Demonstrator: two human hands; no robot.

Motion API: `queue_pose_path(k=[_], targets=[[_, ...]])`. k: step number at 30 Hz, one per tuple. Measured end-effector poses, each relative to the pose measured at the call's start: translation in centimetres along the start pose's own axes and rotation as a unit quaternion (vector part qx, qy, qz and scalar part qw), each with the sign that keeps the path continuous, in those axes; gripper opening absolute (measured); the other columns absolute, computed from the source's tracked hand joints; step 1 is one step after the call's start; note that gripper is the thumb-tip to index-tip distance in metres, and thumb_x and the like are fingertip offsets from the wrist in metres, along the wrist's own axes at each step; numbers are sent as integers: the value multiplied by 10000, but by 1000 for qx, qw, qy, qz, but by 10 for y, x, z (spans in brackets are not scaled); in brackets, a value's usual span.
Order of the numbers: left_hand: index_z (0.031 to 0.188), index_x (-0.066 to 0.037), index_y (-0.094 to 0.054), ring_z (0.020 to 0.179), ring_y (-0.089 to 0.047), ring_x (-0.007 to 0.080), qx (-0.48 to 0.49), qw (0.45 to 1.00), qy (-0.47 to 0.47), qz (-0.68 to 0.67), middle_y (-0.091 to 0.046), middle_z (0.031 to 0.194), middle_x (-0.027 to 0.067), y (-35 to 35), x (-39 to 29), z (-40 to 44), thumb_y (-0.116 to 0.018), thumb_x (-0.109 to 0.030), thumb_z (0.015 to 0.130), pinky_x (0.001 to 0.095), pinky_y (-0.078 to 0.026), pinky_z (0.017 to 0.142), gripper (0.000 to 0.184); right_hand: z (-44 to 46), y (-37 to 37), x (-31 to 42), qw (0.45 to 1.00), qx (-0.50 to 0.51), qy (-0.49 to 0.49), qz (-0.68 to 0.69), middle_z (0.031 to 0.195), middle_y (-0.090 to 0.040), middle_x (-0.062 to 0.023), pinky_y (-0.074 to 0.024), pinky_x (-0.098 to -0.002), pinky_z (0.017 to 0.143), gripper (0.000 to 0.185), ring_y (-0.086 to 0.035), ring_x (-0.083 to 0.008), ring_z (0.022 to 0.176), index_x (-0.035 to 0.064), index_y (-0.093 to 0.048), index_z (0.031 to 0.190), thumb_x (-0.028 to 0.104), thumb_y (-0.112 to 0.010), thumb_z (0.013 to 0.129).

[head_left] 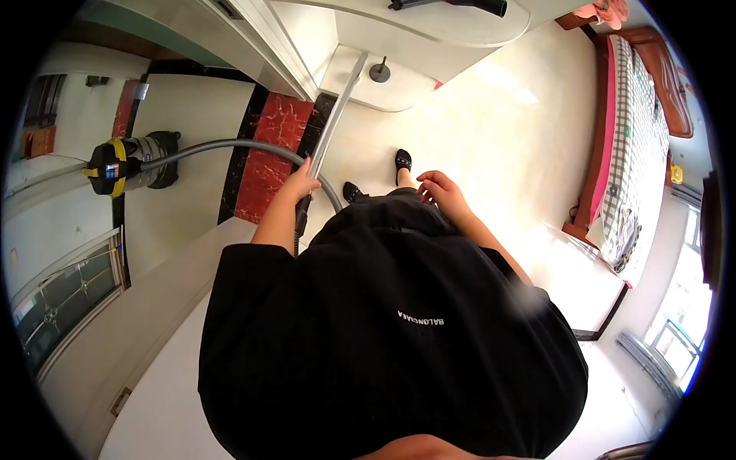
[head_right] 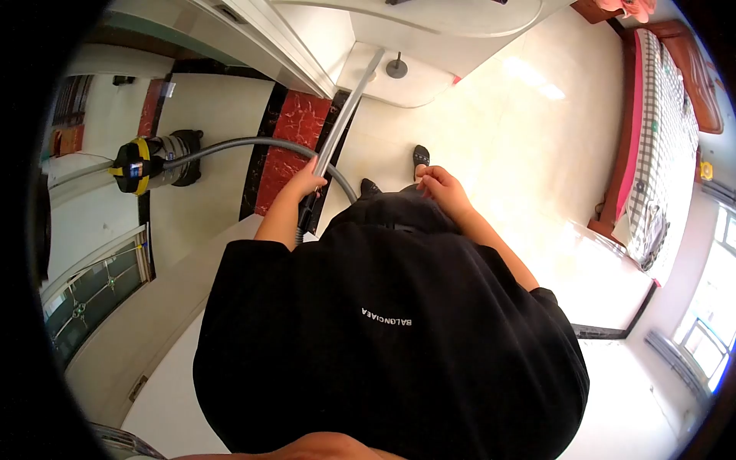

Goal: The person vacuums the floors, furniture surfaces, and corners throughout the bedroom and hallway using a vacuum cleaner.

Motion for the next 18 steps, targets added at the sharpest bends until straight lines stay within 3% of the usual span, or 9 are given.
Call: queue_pose_path(k=[1,2,4,8,11,18], targets=[[1382,-149,-130,799,-589,267,22,997,2,-77,-527,1093,213,1,-6,-15,-574,-97,664,344,-495,602,846,0,0,1,1000,-5,-2,-5,787,-568,-22,-412,-217,619,194,-518,-100,674,55,-538,1010,141,-430,873],[1382,-149,-130,799,-589,267,20,997,2,-76,-527,1093,213,0,2,-15,-574,-97,664,344,-495,602,846,0,0,2,1000,-5,-1,-3,787,-568,-22,-412,-217,619,194,-518,-100,674,55,-538,1010,141,-430,873],[1384,-140,-121,606,-559,203,-34,996,27,-77,-557,955,174,0,22,-12,-567,-61,664,304,-462,460,851,-4,3,0,1000,-9,-6,-6,788,-566,-25,-410,-217,617,191,-517,-102,674,54,-536,1006,143,-431,873],[1386,-128,-101,536,-544,209,-77,991,-13,-110,-563,878,170,4,22,-2,-566,-69,668,308,-460,471,857,-4,6,-7,1000,-3,-6,-8,790,-566,-26,-410,-218,618,187,-515,-102,672,55,-536,1003,142,-432,874],[1386,-119,-85,541,-546,207,-41,994,-19,-99,-566,844,173,8,17,22,-573,-75,686,320,-455,459,854,-2,3,-8,1000,1,-11,-25,787,-564,-28,-413,-221,625,185,-513,-103,669,58,-535,999,150,-438,873],[1385,-116,-32,642,-556,216,-30,991,36,-129,-485,1123,232,7,-12,19,-606,-74,709,328,-474,503,887,23,-18,-9,998,54,12,-34,784,-563,-40,-438,-244,626,207,-520,-122,668,52,-536,1003,166,-456,851]])
Point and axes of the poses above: each hand's wrist, its own z-axis towards the middle knuckle, its own y-axis out of the back of the hand, x = y × z, the point moved 3 cm from there along z, towards the middle knuckle
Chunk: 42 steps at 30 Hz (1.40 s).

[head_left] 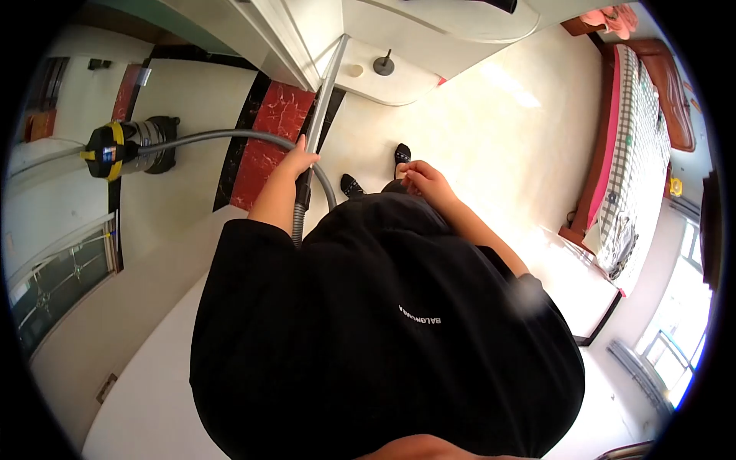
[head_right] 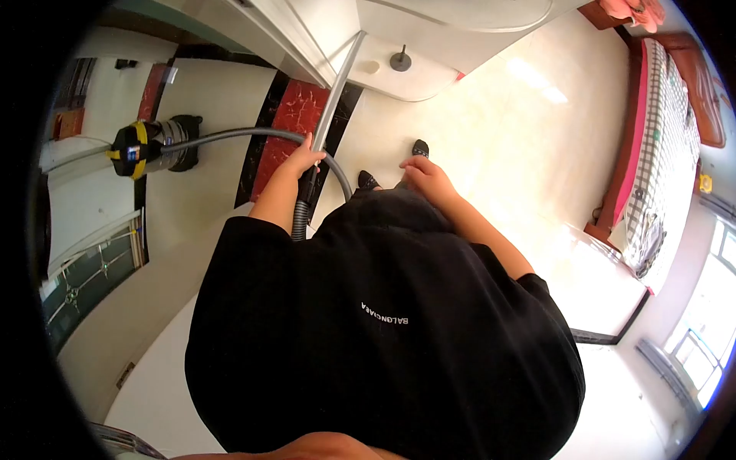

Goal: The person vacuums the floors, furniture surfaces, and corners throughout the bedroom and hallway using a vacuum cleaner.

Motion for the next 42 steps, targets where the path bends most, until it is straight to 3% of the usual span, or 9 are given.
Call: queue_pose_path(k=[2,4,9,18,21,27,32,38,42], targets=[[1386,-136,-56,633,-560,210,-5,1000,-11,-18,-522,1053,204,9,24,7,-611,-78,721,326,-480,520,869,17,-10,6,1000,15,10,-15,782,-564,-42,-445,-250,630,217,-526,-128,670,49,-538,1006,167,-461,842],[1387,-156,-74,617,-563,189,146,986,22,-79,-558,908,150,10,35,-21,-618,-97,734,321,-478,511,852,29,-25,18,998,50,13,-45,788,-571,-46,-451,-256,648,231,-540,-133,686,46,-542,1006,173,-466,830],[1386,-156,-66,566,-546,156,64,980,37,-185,-529,741,84,17,83,-87,-616,-109,742,303,-465,486,849,60,-60,14,990,103,-1,-96,784,-593,-36,-453,-249,637,228,-551,-116,693,60,-544,1007,178,-454,833],[1385,-76,-47,993,-501,206,93,986,13,-139,-413,1232,165,-10,90,-188,-545,-65,695,247,-404,814,851,90,-88,-26,979,145,-135,-50,771,-600,-49,-447,-241,493,241,-562,-127,572,78,-547,1002,200,-450,818],[1381,-58,-84,1242,-284,189,144,981,-35,-126,-269,1366,151,-23,89,-186,-504,-39,668,252,-238,985,828,99,-83,-29,979,143,-140,-47,772,-606,-56,-449,-256,480,257,-564,-135,562,68,-543,1006,211,-426,827],[1377,-53,-120,1201,-345,204,155,984,-82,-42,-329,1327,152,-60,27,-146,-475,-30,692,252,-271,967,772,119,-62,-47,929,186,-285,-145,929,-590,-123,-464,-336,507,508,-593,-237,619,41,-481,1124,462,-390,855],[1378,-72,-139,1143,-404,207,148,986,-28,-74,-391,1274,161,-80,-1,-112,-474,-46,706,260,-308,936,751,134,-63,-56,927,161,-331,-77,1092,-503,-153,-469,-351,559,542,-596,-255,683,50,-419,1156,484,-428,831],[1380,-74,-137,1092,-431,185,106,992,20,-67,-427,1228,145,-71,-31,-130,-505,-69,682,234,-324,901,789,151,-88,-59,952,74,-240,175,580,-517,-88,-419,-324,441,257,-527,-208,496,-5,-547,723,249,-558,760],[1378,-62,-136,1066,-435,172,77,990,18,-116,-428,1219,129,-77,-45,-126,-532,-59,660,237,-340,881,820,159,-82,-34,964,48,-219,143,572,-519,-91,-380,-324,375,258,-495,-197,438,-25,-528,730,229,-562,752]])
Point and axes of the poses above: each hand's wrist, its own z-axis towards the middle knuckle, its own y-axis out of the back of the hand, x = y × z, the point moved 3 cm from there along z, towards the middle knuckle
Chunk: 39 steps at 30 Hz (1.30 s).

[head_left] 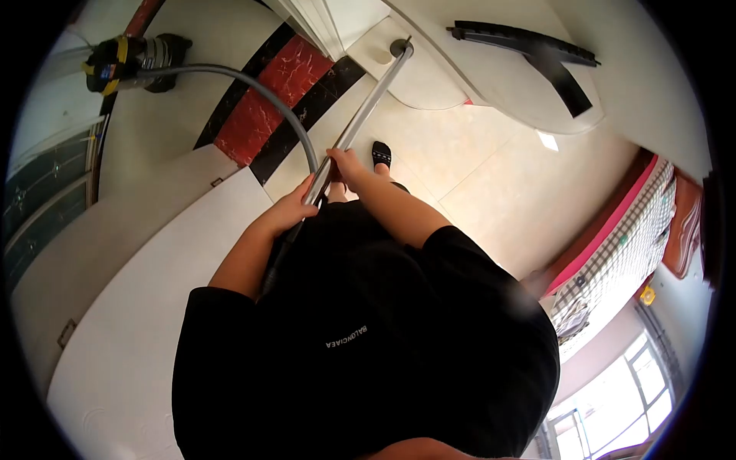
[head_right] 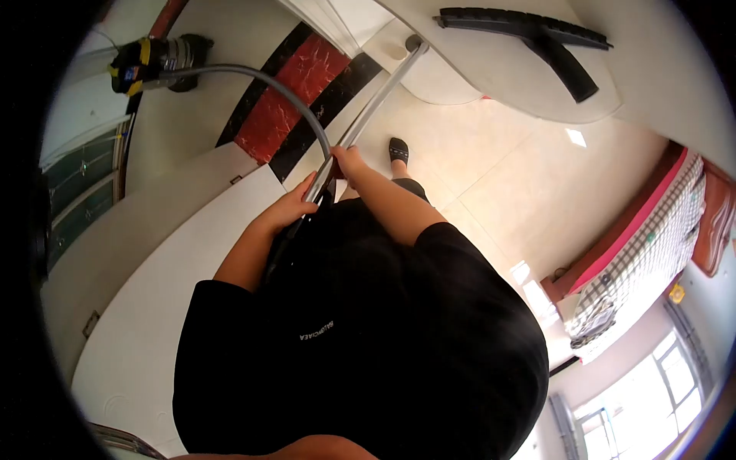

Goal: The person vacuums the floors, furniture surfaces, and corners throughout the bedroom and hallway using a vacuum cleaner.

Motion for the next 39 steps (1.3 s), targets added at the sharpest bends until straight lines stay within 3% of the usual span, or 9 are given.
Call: queue_pose_path(k=[5,9,16,18,22,24,31,34,39], targets=[[1382,-73,-102,779,-535,170,-20,994,-76,-81,-551,978,115,-12,-20,31,-578,-101,717,251,-431,698,818,37,18,32,996,31,9,-81,614,-532,-101,-463,-337,436,286,-549,-210,504,-12,-507,796,266,-562,759],[1385,-86,-118,698,-516,146,-67,996,-37,-36,-537,952,123,-15,-25,52,-571,-78,709,240,-430,646,814,48,29,53,995,31,-6,-91,716,-552,-112,-485,-359,468,330,-564,-223,542,-20,-477,865,288,-547,768],[1387,-100,-111,709,-519,149,-66,996,-43,-45,-537,997,135,-32,-1,19,-579,-61,699,242,-430,665,833,20,22,22,995,43,-44,-85,701,-550,-141,-490,-367,445,345,-569,-256,526,-44,-484,868,280,-547,765],[1389,-126,-87,672,-536,159,-77,995,-34,-50,-554,832,98,-38,2,10,-582,-94,707,271,-436,633,843,14,21,17,993,55,-47,-94,675,-546,-139,-480,-358,428,343,-558,-252,502,-47,-483,867,275,-544,766],[1389,-126,-81,665,-535,155,-92,991,-36,-95,-546,798,90,-46,-5,22,-584,-90,703,275,-436,622,851,20,21,27,990,40,-14,-138,639,-531,-127,-461,-343,409,332,-537,-238,466,-33,-471,847,275,-550,752],[1387,-110,-71,671,-538,154,-84,993,-12,-80,-548,817,102,-46,-11,36,-586,-93,701,274,-436,619,858,26,27,38,985,31,-27,-169,736,-531,-122,-511,-402,570,301,-575,-253,605,-16,-463,880,264,-510,783],[1389,-128,-101,703,-533,152,-92,993,-1,-71,-525,996,117,-52,-6,30,-598,-84,700,264,-432,652,851,11,27,43,981,43,-42,-186,752,-520,-116,-500,-412,558,300,-569,-248,608,-10,-452,884,272,-492,787],[1389,-144,-104,701,-538,150,-159,981,-103,33,-534,991,118,-53,2,30,-598,-81,705,253,-432,652,846,5,30,36,987,17,-31,-156,707,-498,-96,-479,-399,515,282,-534,-229,550,5,-448,848,276,-491,785],[1388,-162,-99,755,-578,217,-98,995,-1,-15,-580,974,134,-56,-15,39,-619,-129,698,298,-447,719,864,20,38,47,986,9,-32,-162,607,-441,-64,-401,-352,432,245,-451,-194,470,41,-449,749,281,-490,776]])
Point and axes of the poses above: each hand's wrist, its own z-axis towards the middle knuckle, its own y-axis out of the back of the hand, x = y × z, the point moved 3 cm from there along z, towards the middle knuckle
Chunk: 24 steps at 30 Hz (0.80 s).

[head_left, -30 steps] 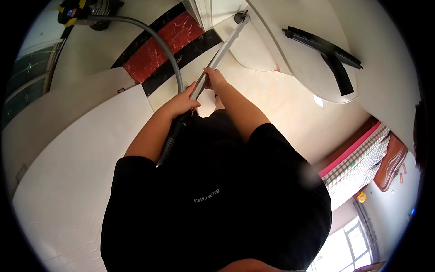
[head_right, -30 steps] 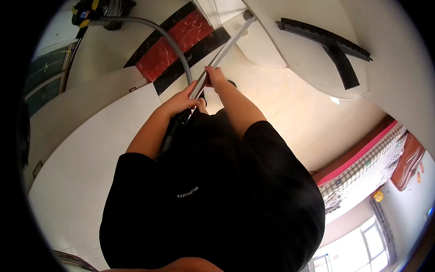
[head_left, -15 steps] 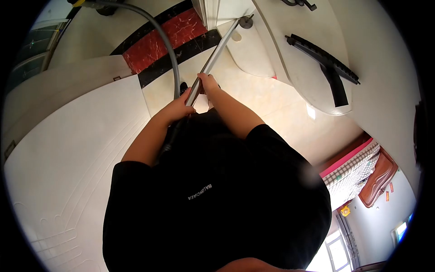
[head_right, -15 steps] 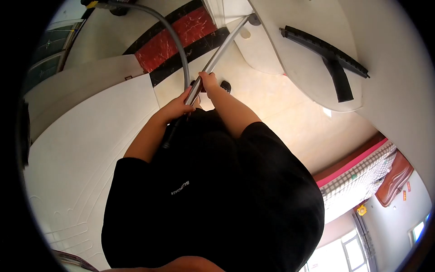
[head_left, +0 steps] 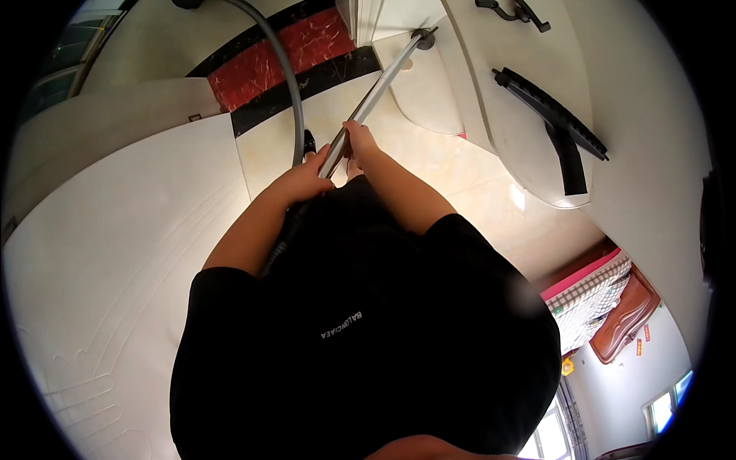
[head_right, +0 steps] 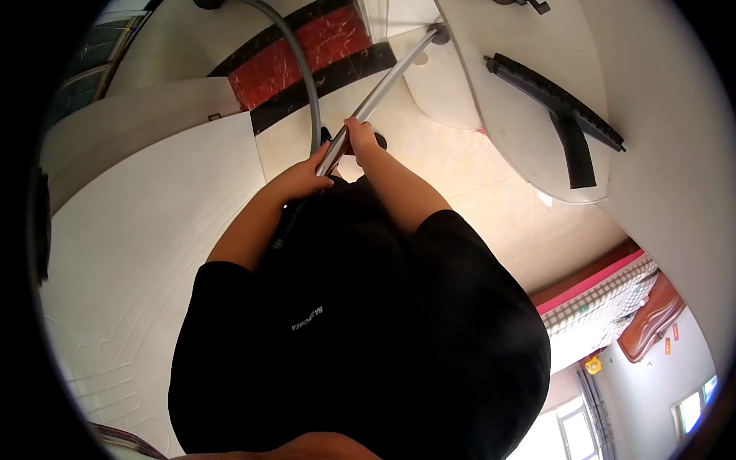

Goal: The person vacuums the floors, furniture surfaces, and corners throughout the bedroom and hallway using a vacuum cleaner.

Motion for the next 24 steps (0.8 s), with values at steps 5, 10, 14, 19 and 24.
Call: queue_pose_path(k=[5,10,14,19,24], targets=[[1385,-157,-103,787,-593,269,-33,996,-14,83,-593,936,183,2,-7,-6,-610,-167,694,327,-450,724,858,-7,-1,1,999,-7,8,31,569,-418,-45,-355,-328,400,234,-402,-179,437,72,-440,686,286,-489,768],[1383,-153,-111,773,-597,287,-99,971,-32,216,-598,873,211,-3,-13,13,-593,-183,684,331,-454,715,850,8,12,13,998,17,-15,53,578,-423,-39,-370,-327,427,210,-414,-177,476,96,-442,698,288,-486,770],[1381,-155,-120,839,-587,314,-56,988,3,143,-599,905,220,-2,-23,38,-578,-229,683,348,-450,752,839,37,26,23,998,32,-52,5,605,-489,-66,-429,-369,468,262,-507,-218,509,67,-480,759,329,-481,766],[1379,-157,-128,866,-583,352,-29,995,1,97,-586,948,243,5,-7,17,-573,-267,690,368,-450,755,828,15,12,22,995,74,-60,-27,654,-531,-70,-450,-375,509,271,-551,-217,557,74,-495,792,344,-477,788],[1382,-217,-130,914,-563,346,-44,989,33,134,-553,1034,247,14,2,-33,-605,-206,686,340,-422,816,843,-14,-14,-6,986,145,-82,-3,725,-540,-97,-492,-421,640,230,-576,-262,656,52,-469,849,280,-439,847]])
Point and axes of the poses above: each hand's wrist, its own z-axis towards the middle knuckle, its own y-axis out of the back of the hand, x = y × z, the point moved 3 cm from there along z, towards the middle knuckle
